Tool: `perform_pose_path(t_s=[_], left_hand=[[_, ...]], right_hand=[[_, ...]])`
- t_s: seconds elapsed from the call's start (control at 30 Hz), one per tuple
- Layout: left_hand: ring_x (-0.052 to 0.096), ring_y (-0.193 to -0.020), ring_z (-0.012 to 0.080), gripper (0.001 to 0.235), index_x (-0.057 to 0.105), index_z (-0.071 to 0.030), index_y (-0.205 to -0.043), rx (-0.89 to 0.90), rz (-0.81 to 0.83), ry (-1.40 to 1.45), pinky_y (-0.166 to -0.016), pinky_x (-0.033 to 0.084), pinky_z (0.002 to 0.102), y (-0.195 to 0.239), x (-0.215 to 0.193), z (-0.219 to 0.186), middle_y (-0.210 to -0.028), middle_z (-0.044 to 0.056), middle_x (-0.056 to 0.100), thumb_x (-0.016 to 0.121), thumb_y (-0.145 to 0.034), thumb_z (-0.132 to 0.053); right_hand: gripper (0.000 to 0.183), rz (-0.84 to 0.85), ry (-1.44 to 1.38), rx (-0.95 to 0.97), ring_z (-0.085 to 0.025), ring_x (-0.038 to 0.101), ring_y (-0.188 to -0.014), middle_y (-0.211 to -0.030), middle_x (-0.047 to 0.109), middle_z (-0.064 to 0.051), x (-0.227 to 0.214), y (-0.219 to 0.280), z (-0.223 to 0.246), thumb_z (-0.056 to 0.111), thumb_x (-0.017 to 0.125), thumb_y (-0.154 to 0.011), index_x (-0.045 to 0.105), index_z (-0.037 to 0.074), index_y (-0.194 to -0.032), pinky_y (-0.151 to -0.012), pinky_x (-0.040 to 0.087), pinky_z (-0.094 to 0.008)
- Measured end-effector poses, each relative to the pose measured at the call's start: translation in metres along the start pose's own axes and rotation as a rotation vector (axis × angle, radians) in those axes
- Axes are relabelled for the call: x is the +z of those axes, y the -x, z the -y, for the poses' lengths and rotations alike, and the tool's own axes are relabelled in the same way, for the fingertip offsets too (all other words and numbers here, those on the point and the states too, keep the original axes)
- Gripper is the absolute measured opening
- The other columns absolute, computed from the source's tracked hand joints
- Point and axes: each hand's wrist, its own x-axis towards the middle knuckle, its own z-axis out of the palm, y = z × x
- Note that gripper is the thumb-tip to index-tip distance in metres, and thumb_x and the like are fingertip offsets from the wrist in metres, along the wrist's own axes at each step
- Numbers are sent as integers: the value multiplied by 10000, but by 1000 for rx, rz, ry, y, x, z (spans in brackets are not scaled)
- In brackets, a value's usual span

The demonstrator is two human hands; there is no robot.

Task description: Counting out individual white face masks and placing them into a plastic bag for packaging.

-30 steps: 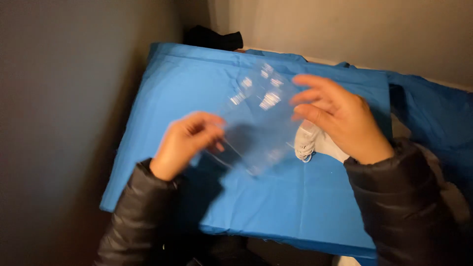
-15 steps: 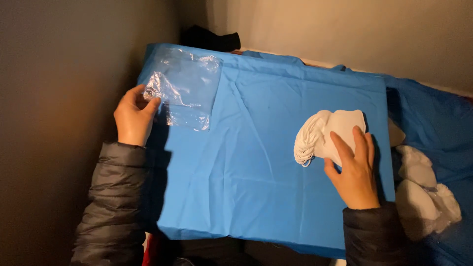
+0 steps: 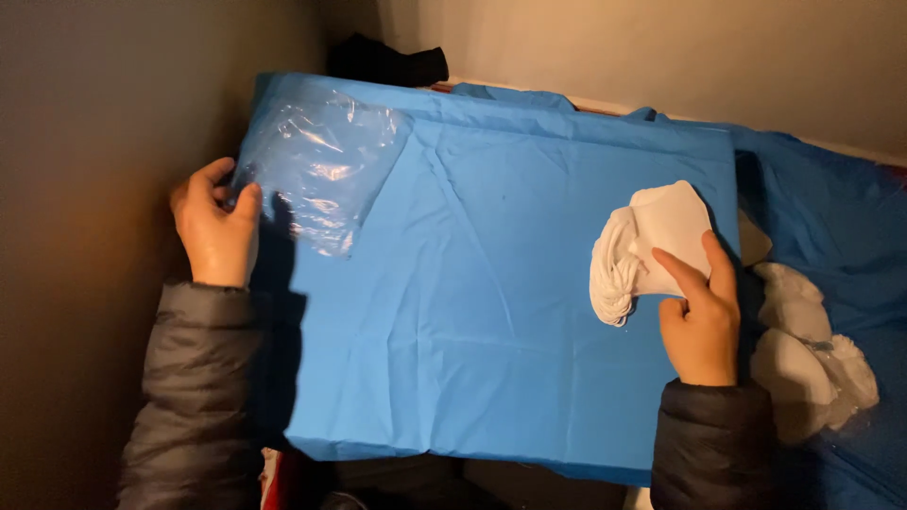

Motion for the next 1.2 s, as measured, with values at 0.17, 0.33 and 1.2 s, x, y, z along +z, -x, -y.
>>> perform_pose_path(t_s=[0.17,0.33,1.2], left_hand=[[417,-1249,476,529,544,76,-1360,302,144,-15,-1084,356,541,25,-42,-110,-1399,323,392,742,-909,-118],[617,-1100,334,433,634,23,-1213,359,413,232,-979,497,400,86,-74,-194,-1236,173,634,758,-811,-80],[609,-713,189,191,715,-58,-1061,296,625,358,-673,510,282,171,-60,-199,-952,25,680,677,-874,-66]], right_hand=[[591,-13,-113,165,-398,504,-1303,-1463,455,-263,-15,-10,-1,-131,600,-823,555,-47,-1406,-1014,450,-444],[748,93,58,318,-376,563,-1082,-1340,517,-308,-14,-25,-15,176,762,-918,434,-144,-1510,-777,525,-447],[571,169,130,302,-331,533,-842,-1096,573,-247,-12,-22,-25,209,726,-982,582,-65,-1461,-742,463,-411]])
